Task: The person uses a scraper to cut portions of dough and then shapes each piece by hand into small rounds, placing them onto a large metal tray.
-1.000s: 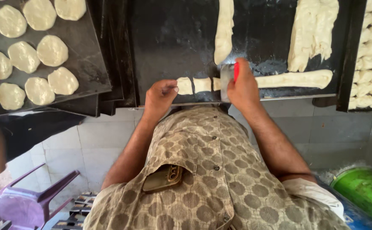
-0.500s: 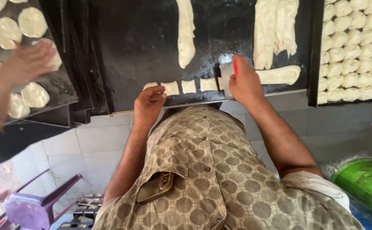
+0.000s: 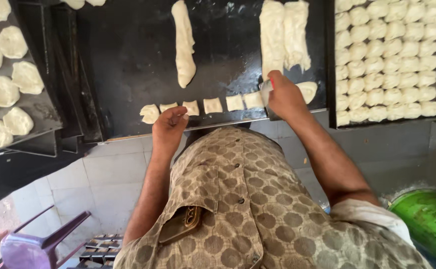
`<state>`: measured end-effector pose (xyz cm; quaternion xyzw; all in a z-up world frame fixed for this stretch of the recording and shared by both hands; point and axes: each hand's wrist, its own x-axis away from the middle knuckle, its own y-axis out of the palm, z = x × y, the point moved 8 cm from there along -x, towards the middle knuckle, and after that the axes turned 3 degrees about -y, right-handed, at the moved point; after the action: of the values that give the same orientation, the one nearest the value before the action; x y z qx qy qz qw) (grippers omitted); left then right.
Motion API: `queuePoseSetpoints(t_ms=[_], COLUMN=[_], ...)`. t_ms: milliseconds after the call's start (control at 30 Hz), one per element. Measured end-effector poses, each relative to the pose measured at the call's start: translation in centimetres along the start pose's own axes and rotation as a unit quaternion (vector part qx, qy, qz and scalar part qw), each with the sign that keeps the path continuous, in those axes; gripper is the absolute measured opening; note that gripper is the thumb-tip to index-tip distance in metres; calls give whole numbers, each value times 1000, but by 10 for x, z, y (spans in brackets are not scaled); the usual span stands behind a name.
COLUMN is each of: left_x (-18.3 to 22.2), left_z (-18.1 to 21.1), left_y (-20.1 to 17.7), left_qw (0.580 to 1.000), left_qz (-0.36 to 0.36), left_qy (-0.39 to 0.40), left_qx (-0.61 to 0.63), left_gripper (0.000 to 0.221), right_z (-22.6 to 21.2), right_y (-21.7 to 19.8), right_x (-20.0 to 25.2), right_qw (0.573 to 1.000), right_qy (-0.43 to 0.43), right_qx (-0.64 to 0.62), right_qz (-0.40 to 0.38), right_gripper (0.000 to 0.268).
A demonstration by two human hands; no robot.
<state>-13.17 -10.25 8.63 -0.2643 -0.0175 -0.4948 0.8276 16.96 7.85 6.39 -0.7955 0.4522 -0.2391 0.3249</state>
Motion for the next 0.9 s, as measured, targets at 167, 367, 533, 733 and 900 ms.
queuePoseSetpoints(t_ms=[167,367,533,733,900], left_x=[5,2,-18,-56,-95], left_z=[6,3,-11,-42,-117], left_y=[14,16,-12,-57,-72], left_qw=[1000,999,999,928,906], left_qz=[1,-12,36,120,16], left_qy=[-22,-40,-7,81,-29], left_qx=[-16,-8,-20,-343,-423], left_gripper=[17,19,24,45,63], right_z=[35,54,102,118,124], right_y=[-33,-69,-56,-94,-107], right_x=[15,16,1,-34,-59], right_qw=[998,995,989,944,797], right_qy=[4,-2,103,114,130], right_qx=[25,34,94,-269,-525], right_qz=[51,91,42,151,269], right_gripper=[40,40,39,50,53])
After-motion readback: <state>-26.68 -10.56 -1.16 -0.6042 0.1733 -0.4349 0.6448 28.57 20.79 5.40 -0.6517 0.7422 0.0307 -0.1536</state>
